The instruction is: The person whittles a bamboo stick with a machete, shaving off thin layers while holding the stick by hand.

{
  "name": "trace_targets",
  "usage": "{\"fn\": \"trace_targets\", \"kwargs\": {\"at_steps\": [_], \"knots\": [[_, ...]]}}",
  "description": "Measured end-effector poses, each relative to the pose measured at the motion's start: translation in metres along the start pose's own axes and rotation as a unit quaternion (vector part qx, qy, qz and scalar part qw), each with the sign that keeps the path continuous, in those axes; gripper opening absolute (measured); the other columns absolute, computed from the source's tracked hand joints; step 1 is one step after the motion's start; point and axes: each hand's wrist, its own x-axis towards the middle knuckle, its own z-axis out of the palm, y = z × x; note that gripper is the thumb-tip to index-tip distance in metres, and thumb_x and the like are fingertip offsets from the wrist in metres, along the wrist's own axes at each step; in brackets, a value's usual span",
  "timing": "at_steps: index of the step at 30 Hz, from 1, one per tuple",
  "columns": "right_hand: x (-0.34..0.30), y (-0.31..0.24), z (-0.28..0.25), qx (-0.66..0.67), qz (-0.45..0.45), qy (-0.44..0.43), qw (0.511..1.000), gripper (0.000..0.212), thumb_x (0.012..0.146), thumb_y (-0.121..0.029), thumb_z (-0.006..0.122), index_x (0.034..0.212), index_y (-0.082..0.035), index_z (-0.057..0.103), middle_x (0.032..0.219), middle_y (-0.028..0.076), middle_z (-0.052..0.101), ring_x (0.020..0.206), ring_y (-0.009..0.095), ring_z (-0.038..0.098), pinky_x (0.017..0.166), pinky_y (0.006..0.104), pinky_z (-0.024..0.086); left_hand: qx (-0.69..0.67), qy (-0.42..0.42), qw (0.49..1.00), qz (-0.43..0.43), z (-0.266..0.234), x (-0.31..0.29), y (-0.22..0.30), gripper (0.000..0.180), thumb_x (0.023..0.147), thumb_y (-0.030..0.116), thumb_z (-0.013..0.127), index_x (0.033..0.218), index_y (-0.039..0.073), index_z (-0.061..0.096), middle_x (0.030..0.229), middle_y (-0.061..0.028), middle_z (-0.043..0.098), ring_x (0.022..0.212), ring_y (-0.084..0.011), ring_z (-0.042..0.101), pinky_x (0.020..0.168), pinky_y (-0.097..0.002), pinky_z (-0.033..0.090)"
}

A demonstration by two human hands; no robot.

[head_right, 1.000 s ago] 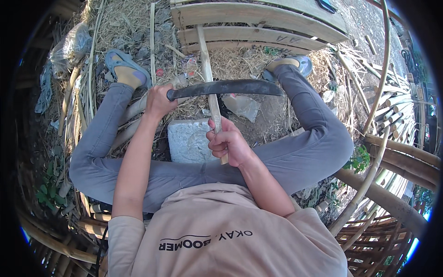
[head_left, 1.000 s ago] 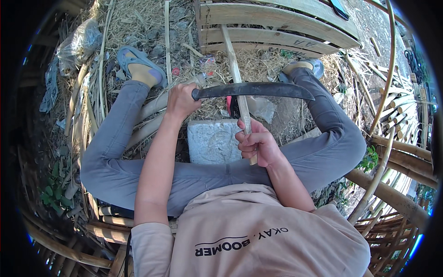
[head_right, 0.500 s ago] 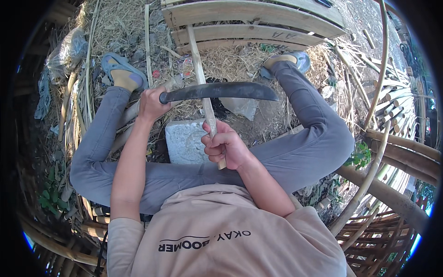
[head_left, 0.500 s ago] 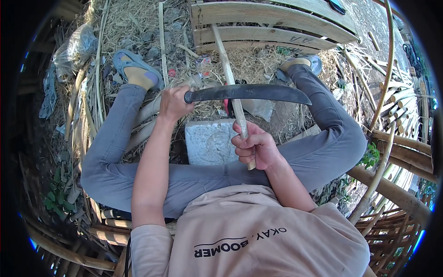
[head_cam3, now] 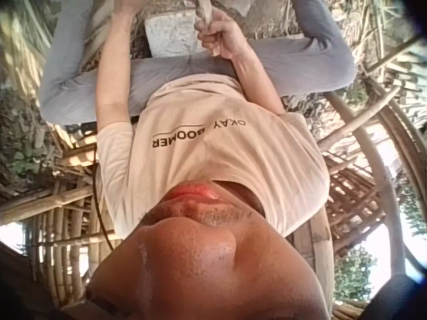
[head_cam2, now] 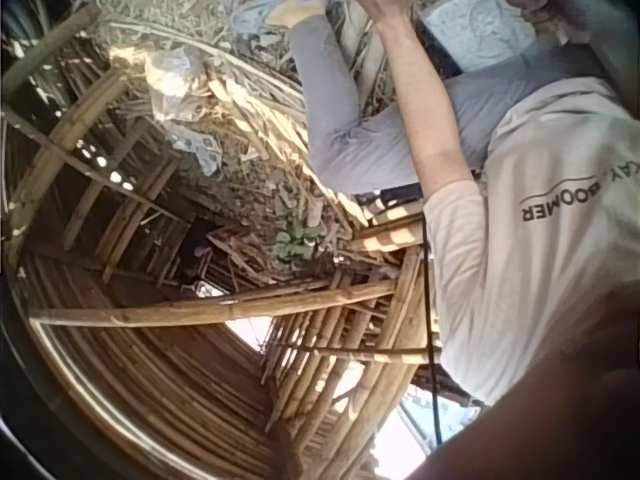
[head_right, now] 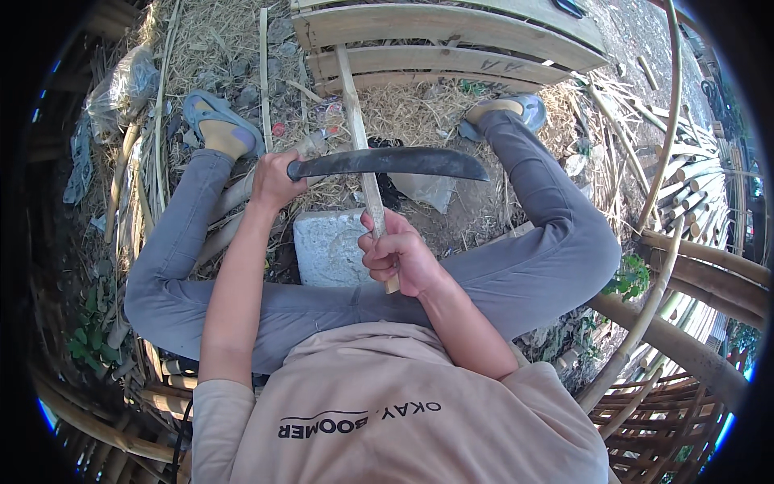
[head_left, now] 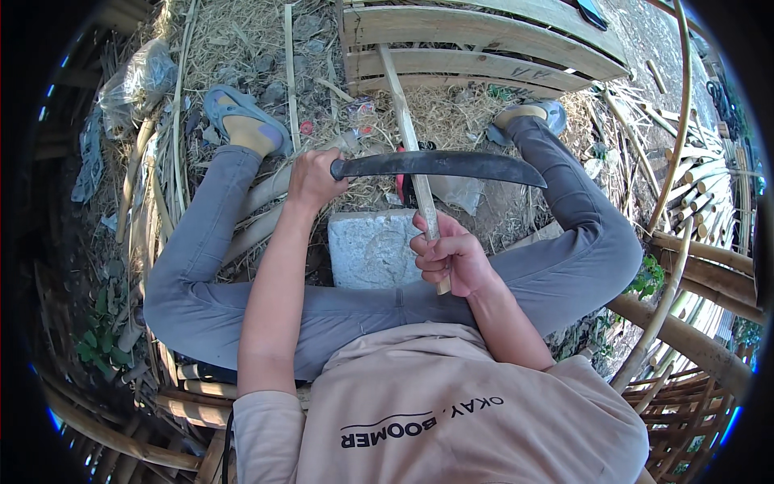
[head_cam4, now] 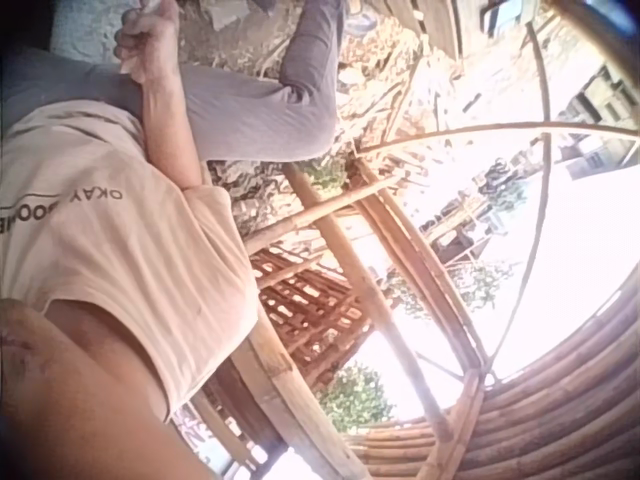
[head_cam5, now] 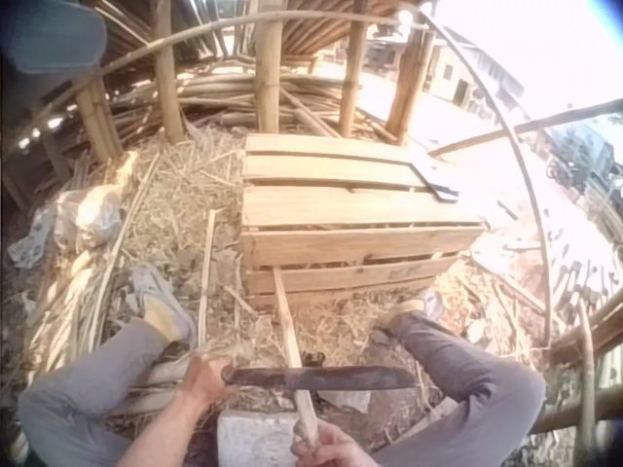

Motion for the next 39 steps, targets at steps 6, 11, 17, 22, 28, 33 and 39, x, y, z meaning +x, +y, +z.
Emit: {"fn": "trace_targets", "kwargs": {"at_steps": [6,11,17,22,28,33,39], "knots": [[0.000,0.000,-0.004,0.012,-0.016,-0.005,1.000,0.038,0.072,0.007,0.051,0.103,-0.014,0.042,0.066,-0.004,0.035,0.047,0.004,0.027,0.041,0.0219,0.019,0.033,0.006,0.999,-0.015,-0.005,0.012,0.010,0.017,0.065,0.014,0.073,0.079,0.006,0.067,0.073,-0.0173,0.068,0.070,-0.0389,0.066,0.067,-0.0473,0.053],[0.002,0.002,-0.002,0.030,0.016,-0.028,0.999,0.037,0.073,0.007,0.050,0.103,-0.013,0.042,0.066,-0.004,0.035,0.048,0.005,0.027,0.041,0.0221,0.019,0.050,0.059,0.990,-0.120,-0.001,0.010,-0.021,0.014,0.067,0.014,0.072,0.076,0.006,0.066,0.071,-0.0191,0.067,0.069,-0.0400,0.066,0.066,-0.0479,0.053],[-0.001,-0.001,-0.003,0.066,0.017,-0.045,0.997,0.035,0.075,0.004,0.050,0.105,-0.013,0.043,0.068,-0.004,0.036,0.049,0.004,0.025,0.041,0.0213,0.019,0.007,0.020,0.999,0.046,-0.007,0.001,-0.005,0.017,0.065,0.013,0.073,0.077,0.006,0.064,0.074,-0.0155,0.068,0.069,-0.0370,0.066,0.064,-0.0457,0.053],[-0.001,-0.002,-0.009,0.072,0.009,-0.059,0.996,0.033,0.077,0.003,0.050,0.105,-0.013,0.043,0.069,-0.004,0.036,0.049,0.004,0.025,0.042,0.0210,0.019,-0.022,0.004,0.999,0.037,-0.001,0.003,0.008,0.016,0.064,0.012,0.073,0.077,0.006,0.065,0.075,-0.0153,0.068,0.071,-0.0368,0.066,0.065,-0.0449,0.053],[-0.001,0.004,-0.008,0.084,0.016,-0.077,0.993,0.033,0.077,0.003,0.050,0.105,-0.013,0.043,0.069,-0.004,0.035,0.049,0.004,0.025,0.042,0.0210,0.019,0.022,0.045,0.997,-0.060,-0.001,-0.003,-0.025,0.011,0.067,0.012,0.070,0.075,0.006,0.066,0.069,-0.0184,0.065,0.066,-0.0400,0.065,0.063,-0.0481,0.052],[-0.003,-0.003,-0.008,0.093,0.012,-0.071,0.993,0.033,0.077,0.003,0.050,0.105,-0.012,0.043,0.068,-0.003,0.035,0.049,0.004,0.025,0.042,0.0210,0.019,-0.006,0.033,0.998,0.049,-0.008,-0.003,-0.005,0.010,0.066,0.012,0.070,0.067,0.005,0.062,0.064,-0.0185,0.063,0.065,-0.0405,0.064,0.062,-0.0477,0.052],[0.000,-0.006,-0.005,0.064,0.016,-0.056,0.996,0.030,0.077,0.002,0.050,0.100,-0.016,0.044,0.067,-0.005,0.034,0.049,0.004,0.024,0.040,0.0218,0.017,-0.005,0.027,0.993,-0.112,0.003,-0.010,-0.025,0.010,0.066,0.011,0.069,0.070,0.004,0.064,0.067,-0.0199,0.064,0.066,-0.0415,0.064,0.062,-0.0477,0.051]]}}
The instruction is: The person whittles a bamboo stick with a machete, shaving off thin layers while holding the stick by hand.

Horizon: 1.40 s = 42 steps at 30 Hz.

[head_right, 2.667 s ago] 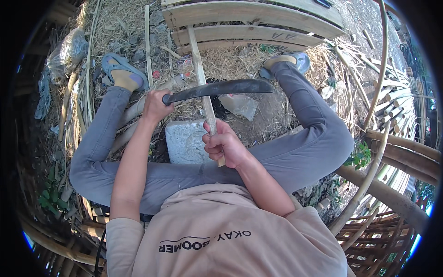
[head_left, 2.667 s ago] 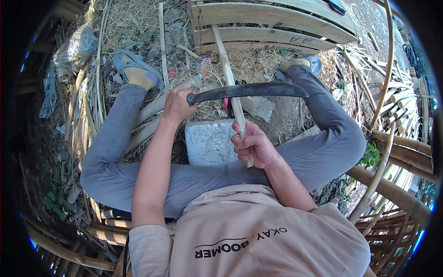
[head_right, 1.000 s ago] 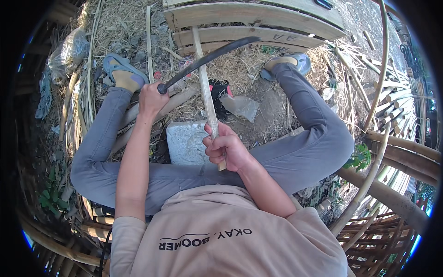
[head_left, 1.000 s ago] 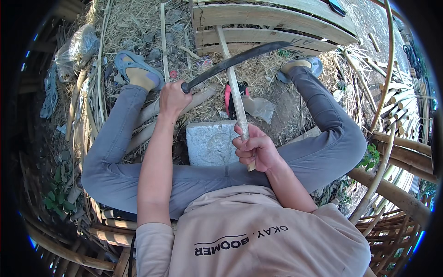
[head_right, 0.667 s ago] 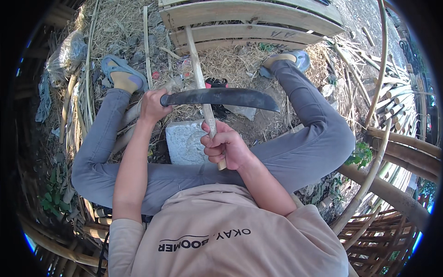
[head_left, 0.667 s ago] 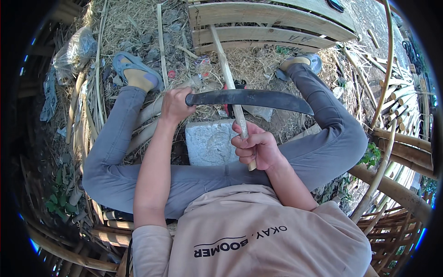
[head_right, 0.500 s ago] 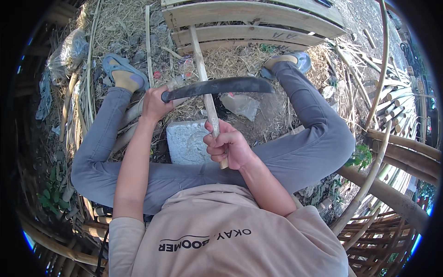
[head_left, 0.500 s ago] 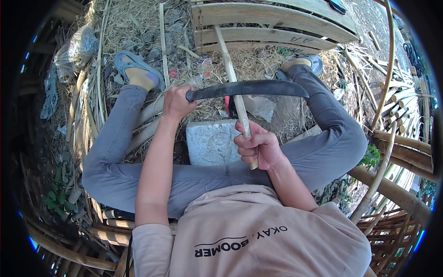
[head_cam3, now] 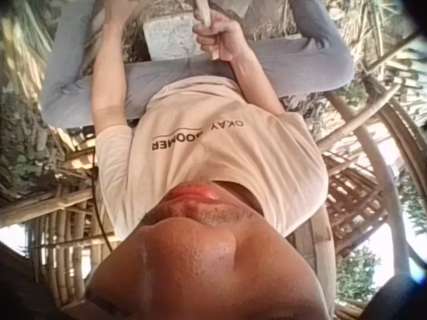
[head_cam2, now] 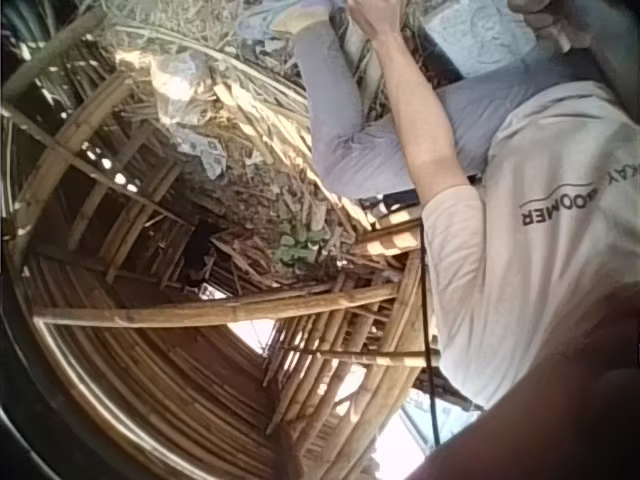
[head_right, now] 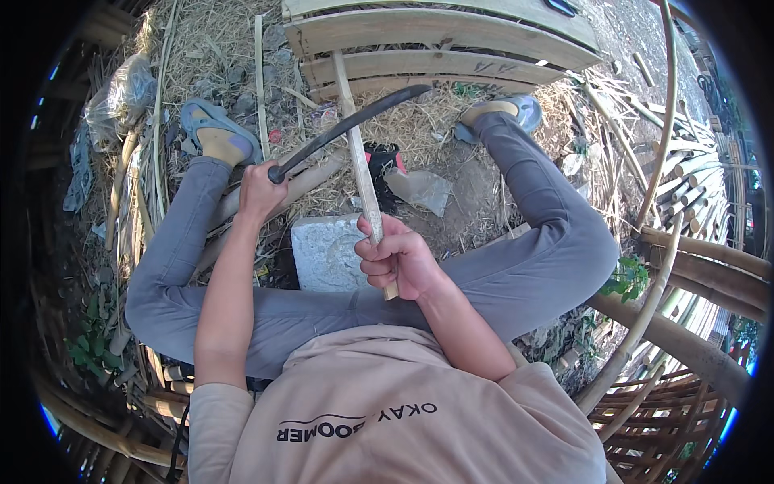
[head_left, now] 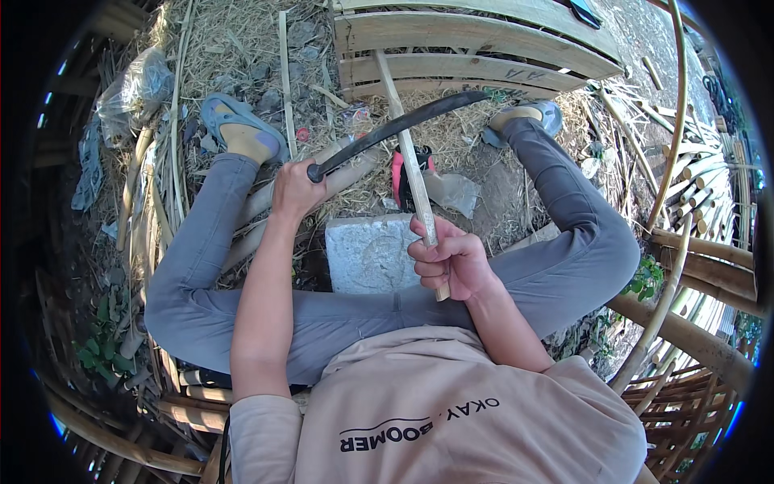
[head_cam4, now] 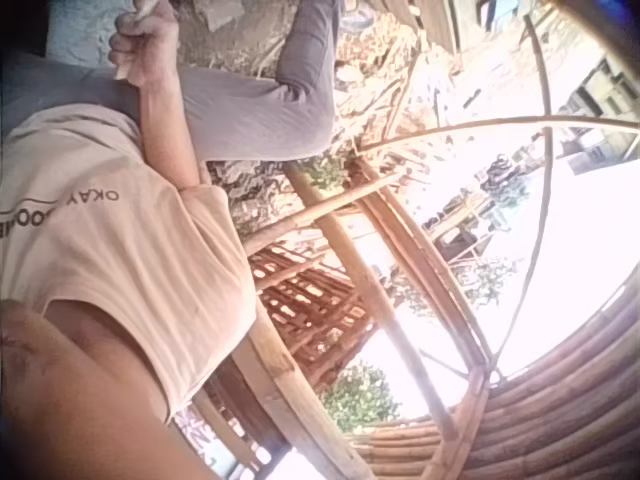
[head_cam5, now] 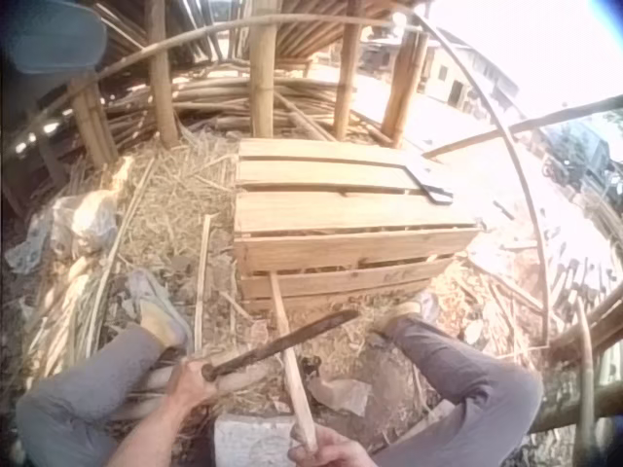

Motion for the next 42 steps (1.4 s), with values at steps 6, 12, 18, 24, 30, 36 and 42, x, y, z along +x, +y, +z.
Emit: {"fn": "trace_targets", "kwargs": {"at_steps": [6,12,18,24,30,36,42], "knots": [[-0.003,0.001,-0.004,0.028,-0.006,-0.015,0.999,0.032,0.077,0.001,0.051,0.105,-0.013,0.044,0.068,-0.004,0.035,0.049,0.004,0.026,0.042,0.0207,0.019,-0.006,-0.104,0.988,0.114,-0.020,-0.004,0.041,0.013,0.064,0.011,0.069,0.075,0.004,0.068,0.073,-0.0215,0.066,0.071,-0.0407,0.065,0.066,-0.0460,0.053],[0.001,0.002,-0.004,-0.046,-0.024,0.022,0.998,0.033,0.076,0.002,0.050,0.104,-0.014,0.044,0.067,-0.005,0.034,0.050,0.003,0.026,0.042,0.0205,0.019,-0.013,-0.104,0.990,0.091,-0.003,-0.005,0.032,0.021,0.059,0.011,0.074,0.078,0.005,0.067,0.071,-0.0187,0.067,0.072,-0.0398,0.066,0.067,-0.0458,0.053],[0.000,0.002,-0.004,-0.031,-0.019,0.018,0.999,0.034,0.076,0.003,0.049,0.105,-0.014,0.045,0.067,-0.006,0.034,0.050,0.003,0.027,0.042,0.0205,0.018,-0.032,-0.086,0.992,0.091,0.006,-0.006,0.026,0.022,0.059,0.012,0.076,0.078,0.005,0.067,0.074,-0.0184,0.067,0.073,-0.0392,0.066,0.068,-0.0457,0.053],[0.000,0.003,-0.007,-0.012,-0.020,0.002,1.000,0.034,0.076,0.003,0.050,0.106,-0.013,0.046,0.067,-0.005,0.035,0.050,0.003,0.027,0.042,0.0205,0.019,-0.023,-0.039,0.990,0.133,0.001,-0.004,0.028,0.022,0.059,0.011,0.075,0.078,0.005,0.064,0.074,-0.0159,0.067,0.071,-0.0378,0.066,0.065,-0.0452,0.052],[-0.001,0.004,-0.007,-0.002,-0.023,0.006,1.000,0.034,0.076,0.002,0.050,0.106,-0.013,0.046,0.067,-0.004,0.035,0.050,0.004,0.027,0.042,0.0206,0.019,-0.028,0.002,0.988,0.152,0.006,-0.003,0.027,0.022,0.059,0.010,0.075,0.076,0.007,0.061,0.068,-0.0136,0.065,0.067,-0.0364,0.065,0.063,-0.0454,0.051],[0.000,0.002,-0.007,-0.017,-0.037,0.014,0.999,0.034,0.076,0.003,0.049,0.106,-0.013,0.045,0.068,-0.005,0.036,0.050,0.003,0.026,0.042,0.0206,0.019,-0.030,-0.019,0.990,0.133,0.018,-0.004,0.026,0.026,0.059,0.010,0.077,0.079,0.008,0.061,0.068,-0.0154,0.064,0.068,-0.0375,0.065,0.063,-0.0461,0.051],[0.001,0.002,-0.006,-0.021,-0.040,0.021,0.999,0.035,0.075,0.003,0.049,0.106,-0.013,0.045,0.068,-0.005,0.036,0.050,0.003,0.026,0.042,0.0208,0.019,-0.038,-0.008,0.989,0.141,0.019,-0.002,0.027,0.024,0.061,0.011,0.076,0.080,0.007,0.062,0.069,-0.0157,0.064,0.068,-0.0379,0.065,0.064,-0.0463,0.051]]}}
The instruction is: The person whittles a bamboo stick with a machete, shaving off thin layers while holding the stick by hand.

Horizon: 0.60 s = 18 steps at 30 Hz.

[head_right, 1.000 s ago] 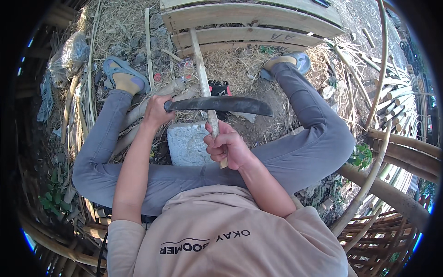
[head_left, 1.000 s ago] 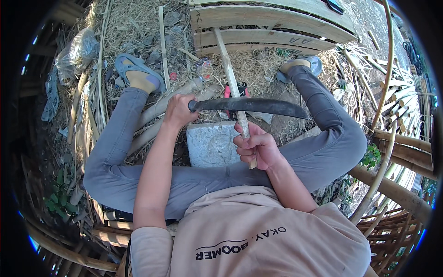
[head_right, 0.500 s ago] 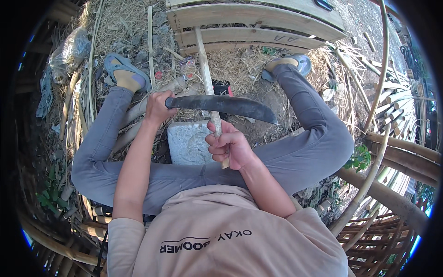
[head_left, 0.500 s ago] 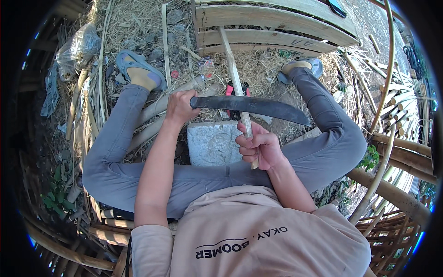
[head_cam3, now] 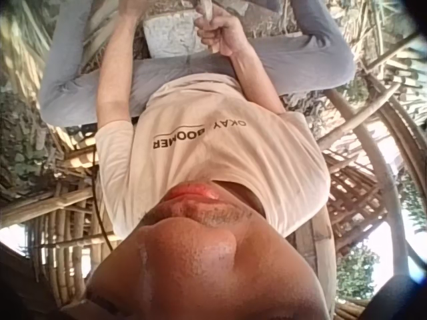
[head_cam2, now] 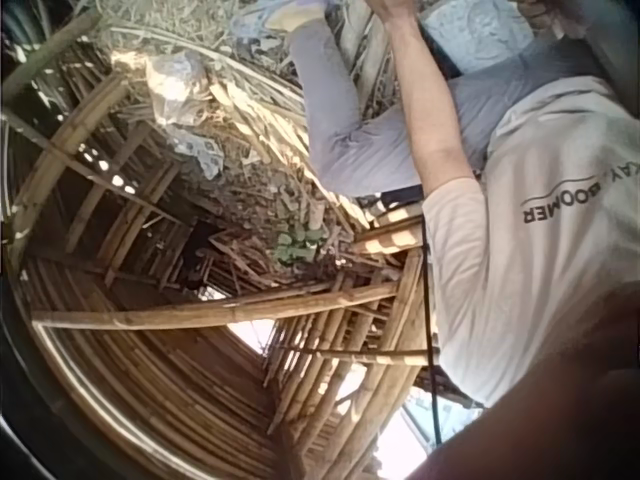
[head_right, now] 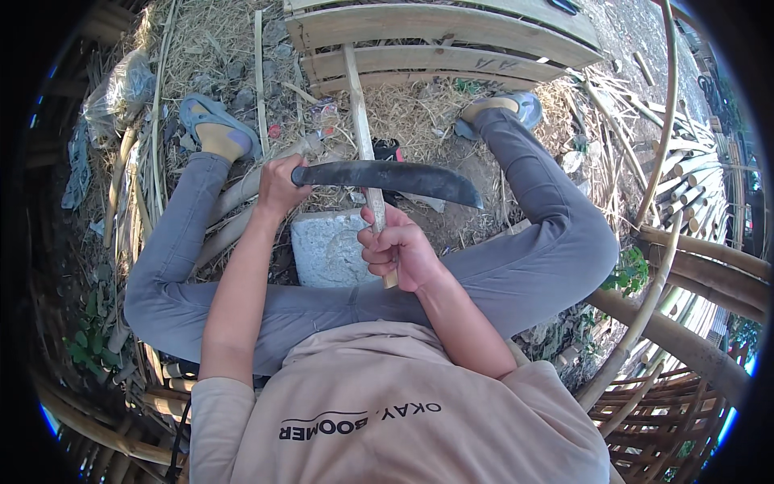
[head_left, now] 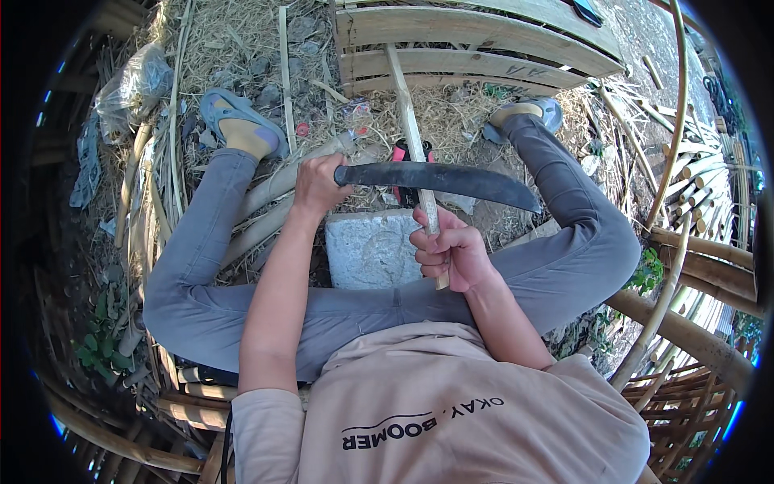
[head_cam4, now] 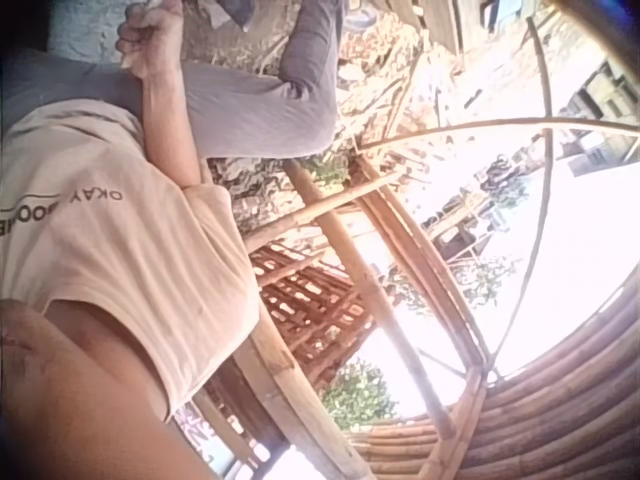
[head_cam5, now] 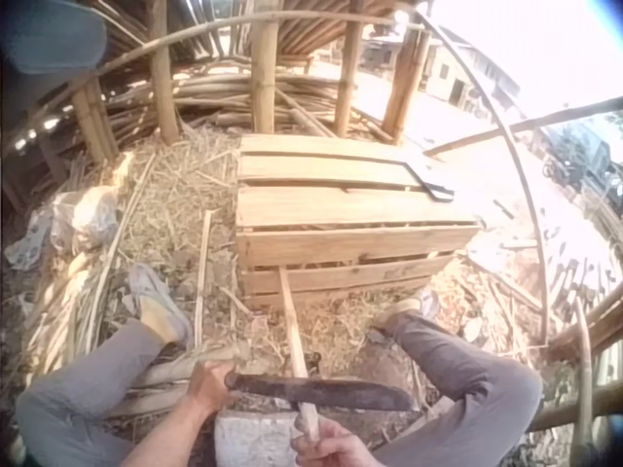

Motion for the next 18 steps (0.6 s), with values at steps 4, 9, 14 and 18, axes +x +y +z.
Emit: {"fn": "trace_targets", "kwargs": {"at_steps": [4,9,14,18], "knots": [[-0.002,0.003,-0.001,0.026,0.012,-0.019,0.999,0.035,0.075,0.004,0.049,0.105,-0.013,0.045,0.068,-0.004,0.036,0.050,0.003,0.026,0.042,0.0212,0.019,0.014,0.016,1.000,-0.001,0.000,0.001,-0.007,0.020,0.063,0.011,0.074,0.080,0.007,0.063,0.069,-0.0160,0.065,0.066,-0.0374,0.065,0.062,-0.0450,0.052],[0.000,0.007,0.001,0.029,0.044,-0.038,0.998,0.034,0.075,0.004,0.050,0.104,-0.012,0.044,0.068,-0.004,0.035,0.049,0.004,0.026,0.041,0.0216,0.019,0.059,0.076,0.995,-0.012,-0.012,-0.001,-0.028,0.016,0.065,0.010,0.071,0.078,0.005,0.064,0.069,-0.0168,0.065,0.065,-0.0373,0.065,0.062,-0.0455,0.052],[-0.002,0.002,0.002,0.059,0.048,-0.048,0.996,0.033,0.076,0.002,0.052,0.105,-0.011,0.045,0.067,-0.004,0.035,0.049,0.004,0.025,0.041,0.0220,0.018,0.029,0.054,0.998,0.017,-0.014,-0.006,-0.004,0.014,0.066,0.010,0.071,0.076,0.005,0.062,0.067,-0.0166,0.064,0.063,-0.0379,0.064,0.060,-0.0460,0.051],[-0.002,0.000,0.000,0.087,0.046,-0.054,0.994,0.032,0.077,0.002,0.052,0.106,-0.011,0.045,0.067,-0.003,0.035,0.048,0.004,0.025,0.040,0.0222,0.018,0.016,0.029,0.999,0.026,-0.010,-0.007,0.010,0.015,0.067,0.009,0.071,0.074,0.005,0.059,0.067,-0.0157,0.062,0.062,-0.0374,0.063,0.057,-0.0453,0.050]]}}
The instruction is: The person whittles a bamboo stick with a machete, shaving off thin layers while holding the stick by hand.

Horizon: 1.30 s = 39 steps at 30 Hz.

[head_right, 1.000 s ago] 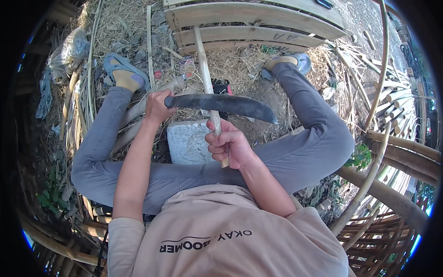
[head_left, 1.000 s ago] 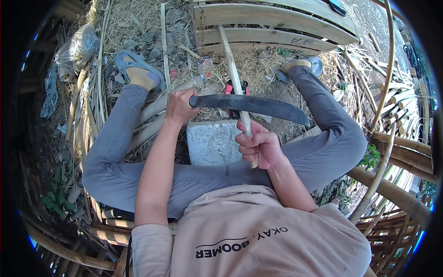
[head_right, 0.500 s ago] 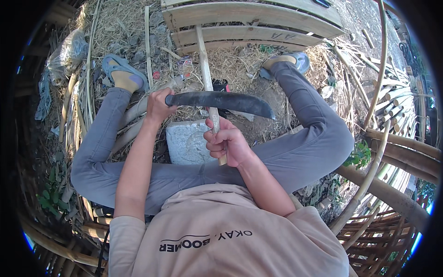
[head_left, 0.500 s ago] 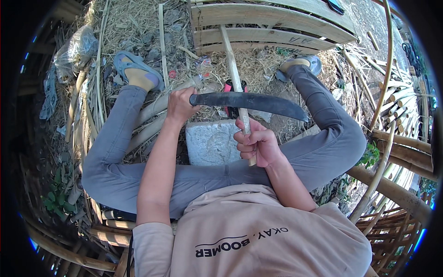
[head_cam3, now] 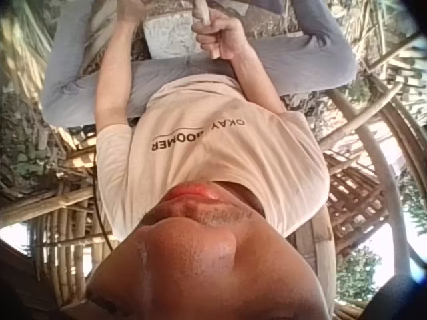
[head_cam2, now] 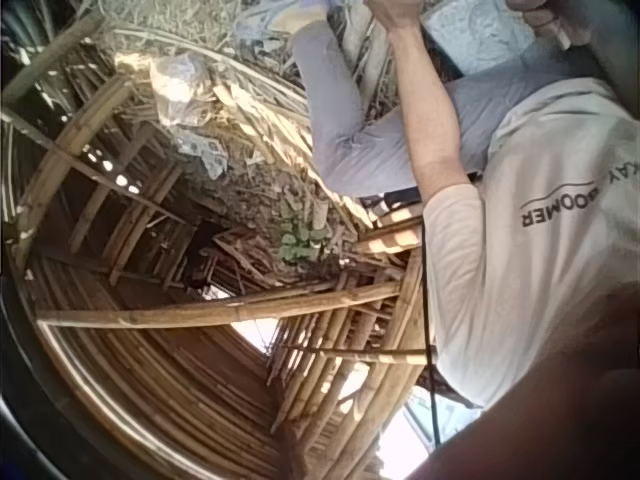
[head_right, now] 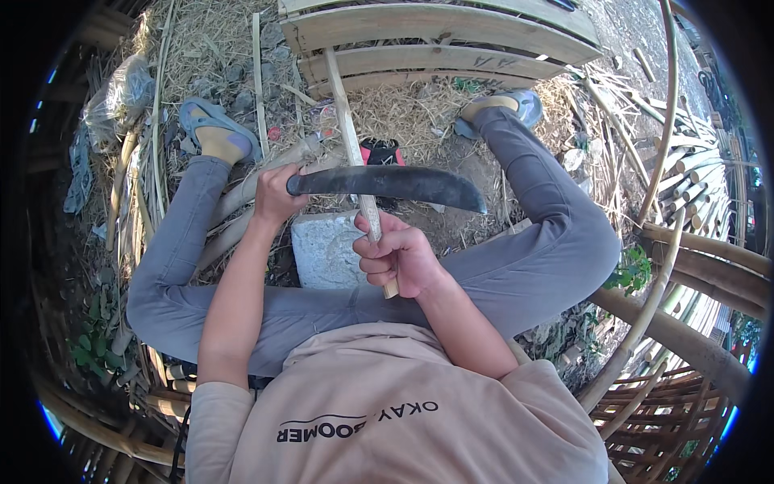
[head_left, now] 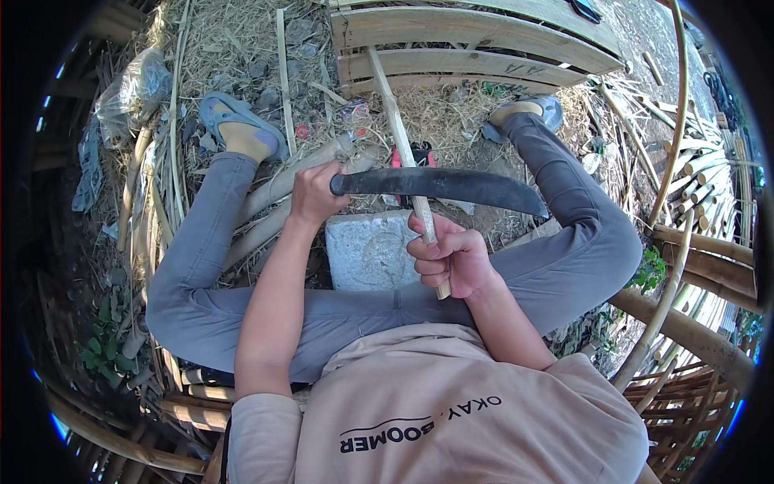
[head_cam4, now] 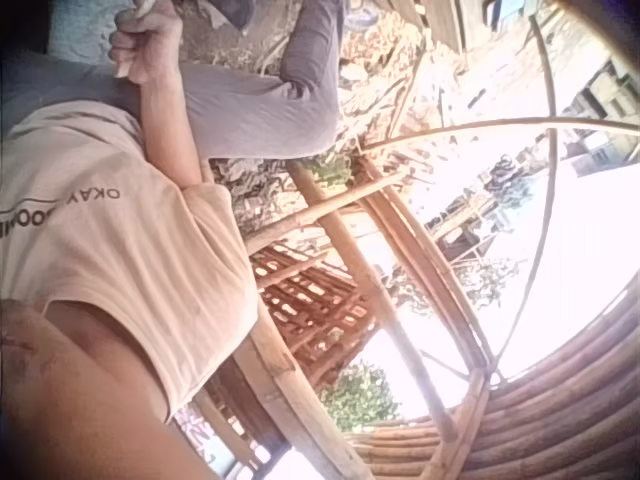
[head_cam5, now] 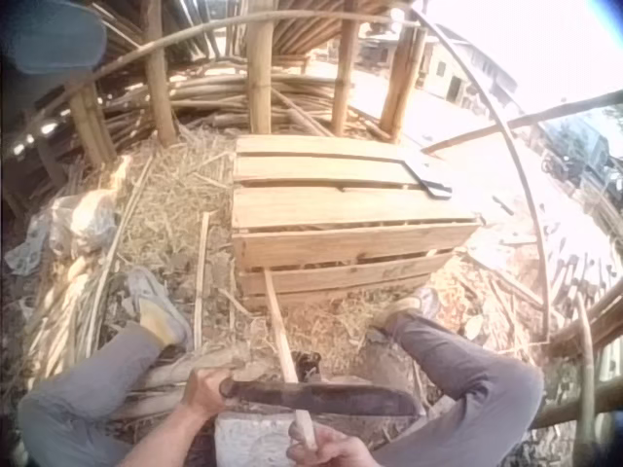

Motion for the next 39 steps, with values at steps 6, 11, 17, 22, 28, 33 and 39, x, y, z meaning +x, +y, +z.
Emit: {"fn": "trace_targets", "kwargs": {"at_steps": [6,11,17,22,28,33,39], "knots": [[-0.002,-0.002,0.001,-0.009,-0.001,-0.003,1.000,0.033,0.077,0.003,0.051,0.106,-0.011,0.045,0.067,-0.003,0.035,0.048,0.004,0.024,0.040,0.0220,0.018,-0.050,-0.022,0.998,0.020,-0.002,0.001,0.010,0.016,0.066,0.010,0.071,0.073,0.005,0.058,0.065,-0.0152,0.062,0.063,-0.0374,0.063,0.057,-0.0452,0.050],[-0.001,-0.002,-0.001,-0.028,-0.014,0.008,0.999,0.033,0.077,0.003,0.051,0.106,-0.011,0.044,0.067,-0.003,0.035,0.048,0.004,0.024,0.040,0.0218,0.018,-0.029,-0.029,0.999,-0.027,0.004,-0.002,0.001,0.017,0.064,0.010,0.072,0.076,0.005,0.061,0.068,-0.0163,0.064,0.066,-0.0382,0.065,0.061,-0.0461,0.052],[0.001,0.003,-0.001,-0.028,-0.015,0.012,0.999,0.031,0.077,0.002,0.050,0.105,-0.011,0.043,0.067,-0.003,0.034,0.047,0.004,0.024,0.041,0.0218,0.019,0.032,0.020,0.996,-0.086,0.010,0.001,-0.015,0.022,0.062,0.009,0.072,0.083,0.005,0.066,0.073,-0.0175,0.067,0.068,-0.0386,0.066,0.063,-0.0458,0.053],[-0.002,0.001,0.001,-0.020,-0.016,0.008,1.000,0.032,0.077,0.003,0.051,0.105,-0.012,0.042,0.067,-0.003,0.034,0.047,0.004,0.024,0.041,0.0220,0.019,-0.012,-0.074,0.997,0.003,-0.005,0.001,-0.003,0.023,0.063,0.009,0.072,0.084,0.005,0.067,0.076,-0.0184,0.067,0.070,-0.0391,0.066,0.063,-0.0449,0.053],[-0.002,0.003,0.001,-0.032,-0.010,0.011,0.999,0.034,0.076,0.004,0.050,0.105,-0.012,0.042,0.067,-0.003,0.034,0.047,0.004,0.023,0.040,0.0221,0.018,-0.017,0.012,0.992,-0.124,0.016,0.002,-0.010,0.019,0.063,0.010,0.072,0.080,0.004,0.064,0.071,-0.0170,0.066,0.069,-0.0375,0.066,0.061,-0.0446,0.052],[-0.005,0.000,0.001,0.005,-0.001,-0.006,1.000,0.033,0.075,0.003,0.050,0.104,-0.011,0.041,0.067,-0.002,0.035,0.047,0.004,0.023,0.040,0.0225,0.018,-0.036,-0.043,0.998,-0.018,-0.004,0.005,-0.006,0.014,0.065,0.008,0.071,0.071,0.002,0.061,0.063,-0.0194,0.061,0.070,-0.0392,0.065,0.061,-0.0451,0.050],[-0.001,0.002,0.000,0.058,0.018,-0.040,0.997,0.031,0.074,0.001,0.050,0.101,-0.011,0.041,0.068,-0.002,0.036,0.047,0.005,0.022,0.042,0.0221,0.019,-0.079,-0.003,0.988,-0.130,0.014,0.000,-0.013,0.015,0.062,0.008,0.071,0.069,0.003,0.059,0.064,-0.0191,0.061,0.066,-0.0405,0.063,0.060,-0.0470,0.048]]}}
